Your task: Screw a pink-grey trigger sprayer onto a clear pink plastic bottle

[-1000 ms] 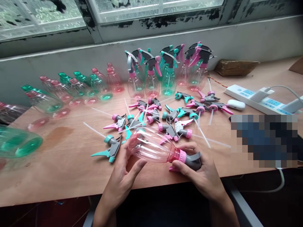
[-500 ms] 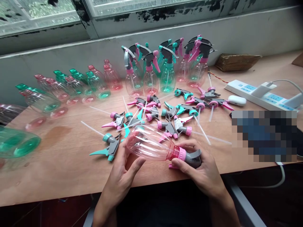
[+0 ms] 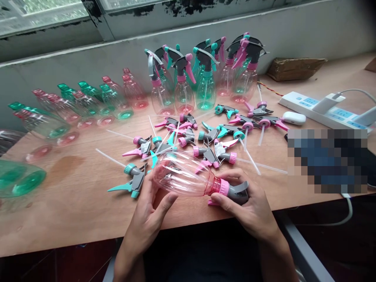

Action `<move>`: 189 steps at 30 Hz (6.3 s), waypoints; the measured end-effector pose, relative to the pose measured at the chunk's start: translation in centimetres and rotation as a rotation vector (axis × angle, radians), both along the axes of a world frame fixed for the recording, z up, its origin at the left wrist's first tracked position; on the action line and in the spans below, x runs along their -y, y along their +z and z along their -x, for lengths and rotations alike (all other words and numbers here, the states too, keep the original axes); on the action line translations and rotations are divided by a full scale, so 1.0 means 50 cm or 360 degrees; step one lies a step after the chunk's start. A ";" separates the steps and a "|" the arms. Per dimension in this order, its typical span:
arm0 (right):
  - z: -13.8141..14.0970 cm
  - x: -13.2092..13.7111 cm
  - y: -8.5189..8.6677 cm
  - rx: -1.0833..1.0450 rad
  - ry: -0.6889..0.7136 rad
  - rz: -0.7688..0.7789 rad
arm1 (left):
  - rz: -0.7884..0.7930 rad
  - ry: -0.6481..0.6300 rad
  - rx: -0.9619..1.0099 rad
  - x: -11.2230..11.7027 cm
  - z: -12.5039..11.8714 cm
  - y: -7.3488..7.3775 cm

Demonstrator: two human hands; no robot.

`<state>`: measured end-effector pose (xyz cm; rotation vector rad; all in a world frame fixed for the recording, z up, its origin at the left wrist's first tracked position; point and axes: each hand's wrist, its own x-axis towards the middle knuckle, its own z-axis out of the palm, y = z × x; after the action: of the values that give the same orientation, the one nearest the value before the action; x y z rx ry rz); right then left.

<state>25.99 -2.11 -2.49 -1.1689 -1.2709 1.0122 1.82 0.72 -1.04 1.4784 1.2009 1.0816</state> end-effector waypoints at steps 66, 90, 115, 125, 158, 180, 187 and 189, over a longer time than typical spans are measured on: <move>0.000 -0.002 -0.001 -0.0095 0.0037 -0.0072 | -0.0074 -0.0058 -0.0001 -0.003 0.001 -0.002; -0.002 -0.001 0.006 -0.0092 0.0040 -0.0123 | -0.0124 -0.0019 -0.0008 -0.002 -0.002 0.002; -0.003 0.000 0.008 -0.0082 0.0033 -0.0151 | -0.0226 -0.0074 0.0089 -0.002 -0.012 0.001; -0.005 0.003 0.006 0.0005 -0.0054 -0.0120 | -0.0250 -0.0011 0.0138 -0.007 -0.020 0.002; -0.003 -0.010 0.007 -0.0078 -0.0037 -0.0430 | -0.0563 -0.0242 0.0076 -0.036 -0.010 -0.023; -0.001 -0.006 0.002 -0.0179 0.0035 -0.0306 | -0.0457 -0.0128 0.0024 -0.021 -0.012 -0.006; -0.003 -0.004 0.004 -0.0111 0.0012 -0.0299 | -0.0390 -0.0107 0.0041 -0.017 -0.011 -0.007; -0.003 -0.003 0.003 -0.0138 0.0022 -0.0288 | -0.0372 -0.0090 0.0031 -0.017 -0.011 -0.008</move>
<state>26.16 -1.95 -2.35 -0.9692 -1.2754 0.9272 2.38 1.56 -1.42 1.6645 1.0395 1.2273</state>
